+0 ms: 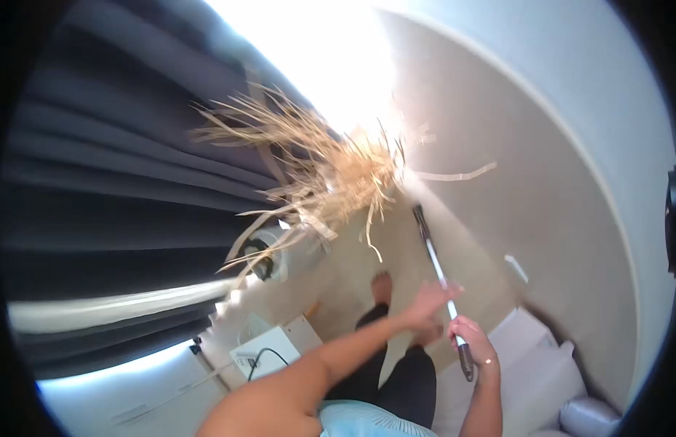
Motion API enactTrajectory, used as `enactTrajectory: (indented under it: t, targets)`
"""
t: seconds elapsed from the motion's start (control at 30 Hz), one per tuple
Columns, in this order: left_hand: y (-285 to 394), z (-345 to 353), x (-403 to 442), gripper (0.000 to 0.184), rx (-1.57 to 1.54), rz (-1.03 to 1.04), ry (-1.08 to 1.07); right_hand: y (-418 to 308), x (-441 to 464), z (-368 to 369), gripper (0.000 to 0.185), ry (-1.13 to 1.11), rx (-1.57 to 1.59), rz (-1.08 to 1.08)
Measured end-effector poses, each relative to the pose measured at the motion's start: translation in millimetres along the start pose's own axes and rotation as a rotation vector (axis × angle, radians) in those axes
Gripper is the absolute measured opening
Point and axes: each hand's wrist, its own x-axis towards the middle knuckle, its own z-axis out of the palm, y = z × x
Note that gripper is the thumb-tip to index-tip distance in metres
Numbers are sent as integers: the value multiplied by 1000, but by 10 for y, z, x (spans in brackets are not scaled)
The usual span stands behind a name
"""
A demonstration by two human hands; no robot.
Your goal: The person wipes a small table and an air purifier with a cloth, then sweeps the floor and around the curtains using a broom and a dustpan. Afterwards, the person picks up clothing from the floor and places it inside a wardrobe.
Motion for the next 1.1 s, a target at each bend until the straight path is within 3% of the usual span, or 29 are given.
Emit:
enactTrajectory:
  t: [0.07, 0.1, 0.17, 0.2, 0.23, 0.27, 0.3, 0.37, 0.43, 0.5, 0.57, 0.63, 0.7, 0.77, 0.83, 0.9, 1.03, 1.1]
  targets:
    - [322, 247, 143, 38, -252, -8, 179, -407, -338, 80, 20, -67, -36, -101]
    - [512, 62, 264, 38, -202, 44, 205, -604, -584, 149, 27, -10, 123, -198]
    - [1158, -262, 479, 13, -442, -116, 322, -777, -943, 152, 37, 32, 258, -357]
    - [1515, -504, 543, 5, -603, -156, 304, -752, -1038, 158, 48, 232, 4, -523]
    - [1796, -688, 590, 5, -560, -97, 327, -700, -1102, 180, 62, 434, -239, -691]
    - [2048, -854, 599, 5, -652, -18, 313, -549, -1107, 153, 70, 539, -654, -780]
    - [2327, -1016, 606, 7, -740, 58, 282, -397, -1087, 194, 70, 543, -653, -851]
    - [2972, -1390, 618, 12, -545, 214, 373, -156, -1016, 259, 72, 672, -968, -942]
    - [3473, -1715, 572, 21, -744, 215, 451, -18, -997, 345, 69, 771, -928, -1048]
    - [4062, -2069, 454, 28, -732, 271, 547, -27, -963, 428, 66, 873, -868, -1130]
    - [4319, -2474, 461, 28, -808, 326, 520, -116, -945, 491, 58, 832, -592, -1129]
    - [4601, -2920, 465, 28, -781, 309, 484, -377, -1134, 683, 52, 913, -626, -1160]
    - [4776, -3407, 423, 36, -577, 354, 438, -764, -1219, 929, 52, 979, -719, -1372]
    - [4989, -3807, 224, 42, -309, 336, 472, -1287, -1444, 1309, 53, 1054, -752, -1445]
    - [4944, -4175, 192, 68, -46, 179, 569, -1933, -1684, 1719, 56, 1117, -820, -1434]
    - [4829, -4334, 87, 80, 204, 100, 664, -2487, -1949, 2101, 56, 1223, -894, -1490]
    - [4379, -4753, -102, 77, 82, 14, 606, -3505, -2406, 2825, 54, 1262, -959, -1674]
    - [4105, -4980, -163, 73, 74, -17, 553, -3989, -2617, 3096, 52, 1333, -957, -1660]
